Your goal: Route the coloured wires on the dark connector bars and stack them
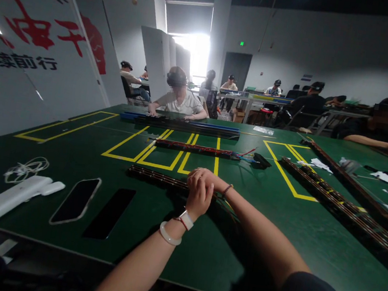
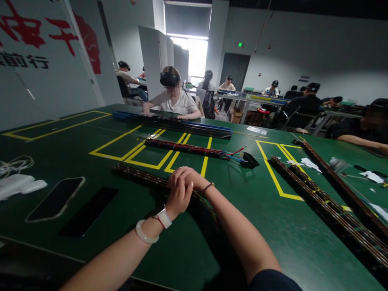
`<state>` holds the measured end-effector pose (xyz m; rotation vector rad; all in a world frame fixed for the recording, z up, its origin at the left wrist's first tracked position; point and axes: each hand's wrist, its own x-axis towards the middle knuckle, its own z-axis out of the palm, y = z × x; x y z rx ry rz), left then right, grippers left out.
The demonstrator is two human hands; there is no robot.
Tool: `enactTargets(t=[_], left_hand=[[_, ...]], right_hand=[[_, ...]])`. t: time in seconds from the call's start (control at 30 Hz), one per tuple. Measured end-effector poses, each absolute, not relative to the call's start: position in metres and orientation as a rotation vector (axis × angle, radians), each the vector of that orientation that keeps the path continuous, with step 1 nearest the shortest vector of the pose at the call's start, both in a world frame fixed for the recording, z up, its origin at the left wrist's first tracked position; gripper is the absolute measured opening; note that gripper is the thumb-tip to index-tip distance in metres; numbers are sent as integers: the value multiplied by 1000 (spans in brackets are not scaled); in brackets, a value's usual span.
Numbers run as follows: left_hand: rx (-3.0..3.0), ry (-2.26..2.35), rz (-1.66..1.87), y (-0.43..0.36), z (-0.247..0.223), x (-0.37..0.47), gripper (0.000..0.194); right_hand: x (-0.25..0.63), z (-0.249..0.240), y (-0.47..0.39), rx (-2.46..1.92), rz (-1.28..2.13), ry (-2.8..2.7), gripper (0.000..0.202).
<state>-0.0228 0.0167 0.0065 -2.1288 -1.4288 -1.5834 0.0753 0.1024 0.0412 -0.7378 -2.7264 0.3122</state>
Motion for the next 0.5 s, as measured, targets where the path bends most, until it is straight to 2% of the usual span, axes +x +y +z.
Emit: enactTargets(t=[0.1,0.17,0.27,0.4,0.5], left_hand=[[-2209,-1400,-1593,17,5,-20,31],[-2307,-1434,-1526,18,5,-19,25],[-2497,-1546,-1320,20,6,-17,18],[-2616,-1692,-1046,19,7,-15,18],[-2624,-1703,-977,18,8,-14,20]], right_hand=[[113,39,107,-935,401,-2609,27],[144,28,99,-1139,667,-2387,29],[183,6,76,-1213,876,-2168,37],[204,-8,43,-1208,840,-2076,38],[201,-6,26,-1197,700,-2152,36]])
